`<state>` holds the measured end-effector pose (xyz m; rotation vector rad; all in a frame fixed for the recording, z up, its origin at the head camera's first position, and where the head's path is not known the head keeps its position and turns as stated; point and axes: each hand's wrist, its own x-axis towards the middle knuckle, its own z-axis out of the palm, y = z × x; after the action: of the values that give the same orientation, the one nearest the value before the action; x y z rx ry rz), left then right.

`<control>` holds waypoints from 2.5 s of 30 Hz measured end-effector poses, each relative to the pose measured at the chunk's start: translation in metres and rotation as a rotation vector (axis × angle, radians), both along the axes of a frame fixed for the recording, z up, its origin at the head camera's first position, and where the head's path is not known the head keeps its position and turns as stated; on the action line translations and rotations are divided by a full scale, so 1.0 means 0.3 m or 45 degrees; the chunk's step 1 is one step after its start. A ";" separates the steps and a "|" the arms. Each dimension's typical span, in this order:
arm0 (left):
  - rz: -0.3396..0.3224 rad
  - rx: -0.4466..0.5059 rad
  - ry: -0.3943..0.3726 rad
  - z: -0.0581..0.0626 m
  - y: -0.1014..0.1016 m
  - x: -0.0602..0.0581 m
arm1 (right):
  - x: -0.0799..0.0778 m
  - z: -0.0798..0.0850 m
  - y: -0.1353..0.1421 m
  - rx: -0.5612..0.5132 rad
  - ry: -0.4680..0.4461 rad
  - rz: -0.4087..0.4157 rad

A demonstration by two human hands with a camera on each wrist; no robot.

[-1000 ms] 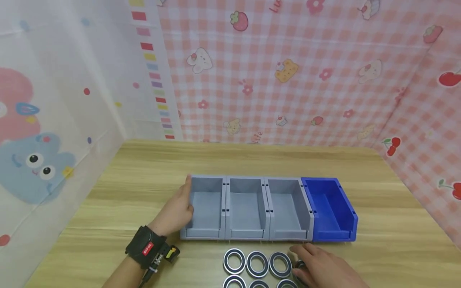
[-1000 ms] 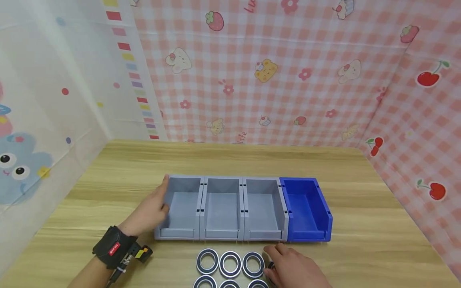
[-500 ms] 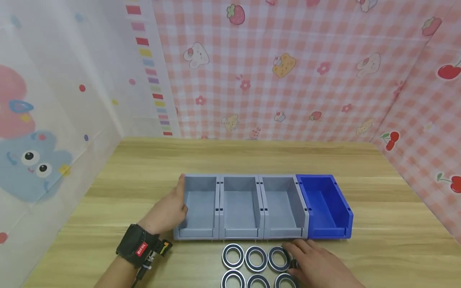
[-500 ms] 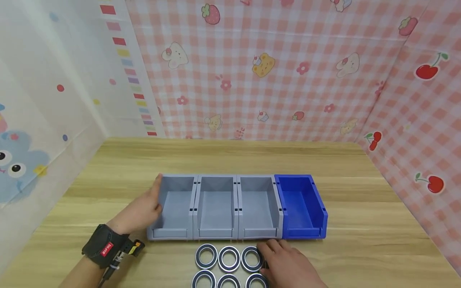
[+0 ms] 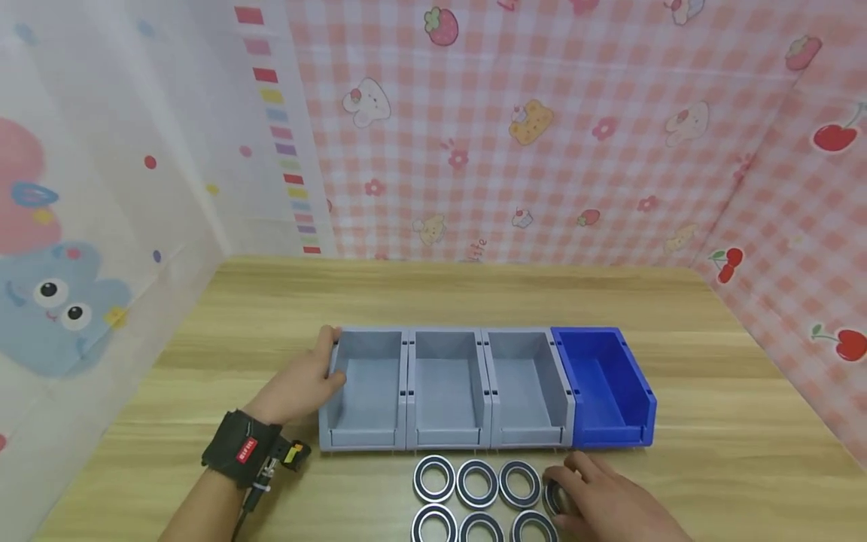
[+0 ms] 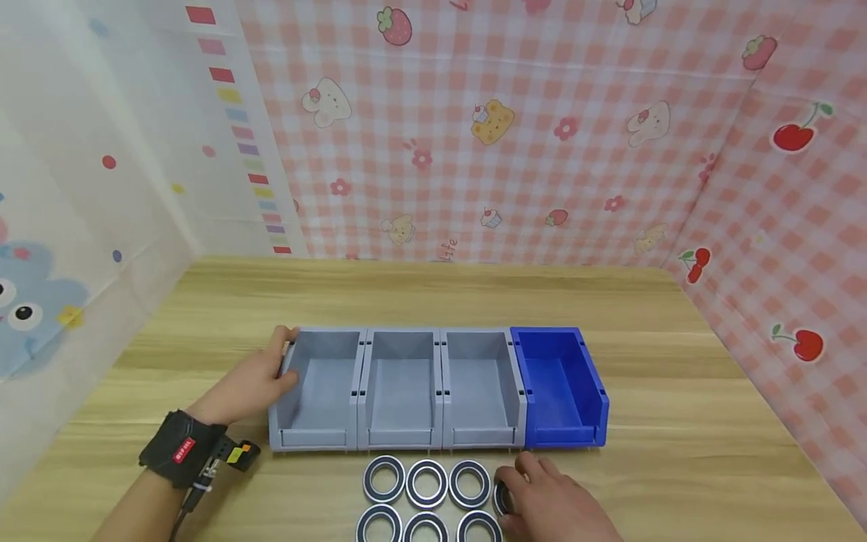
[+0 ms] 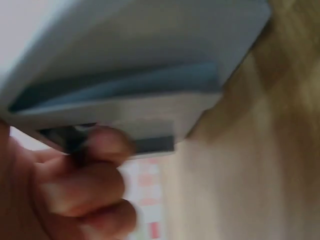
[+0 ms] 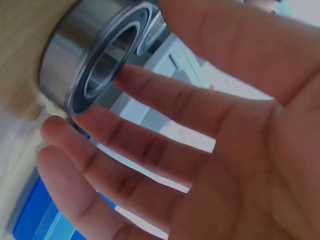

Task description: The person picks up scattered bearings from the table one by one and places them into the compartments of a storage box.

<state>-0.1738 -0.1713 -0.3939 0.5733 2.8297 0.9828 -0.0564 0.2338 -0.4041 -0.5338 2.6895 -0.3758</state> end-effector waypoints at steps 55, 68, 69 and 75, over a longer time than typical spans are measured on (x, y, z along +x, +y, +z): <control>0.137 0.340 -0.247 -0.085 -0.022 -0.032 | -0.312 0.212 0.138 0.255 0.524 0.184; 0.147 0.345 -0.225 -0.068 -0.010 -0.050 | -0.406 0.176 0.152 0.311 0.403 0.166; 0.146 0.344 -0.224 -0.068 -0.010 -0.049 | -0.411 0.169 0.152 0.318 0.400 0.171; 0.139 0.357 -0.203 -0.069 -0.012 -0.047 | -0.432 0.134 0.146 0.332 0.429 0.180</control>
<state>-0.1880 -0.1747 -0.4145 0.3470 2.6250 1.3916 -0.1861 0.2775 -0.3640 -0.7584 2.9315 0.1153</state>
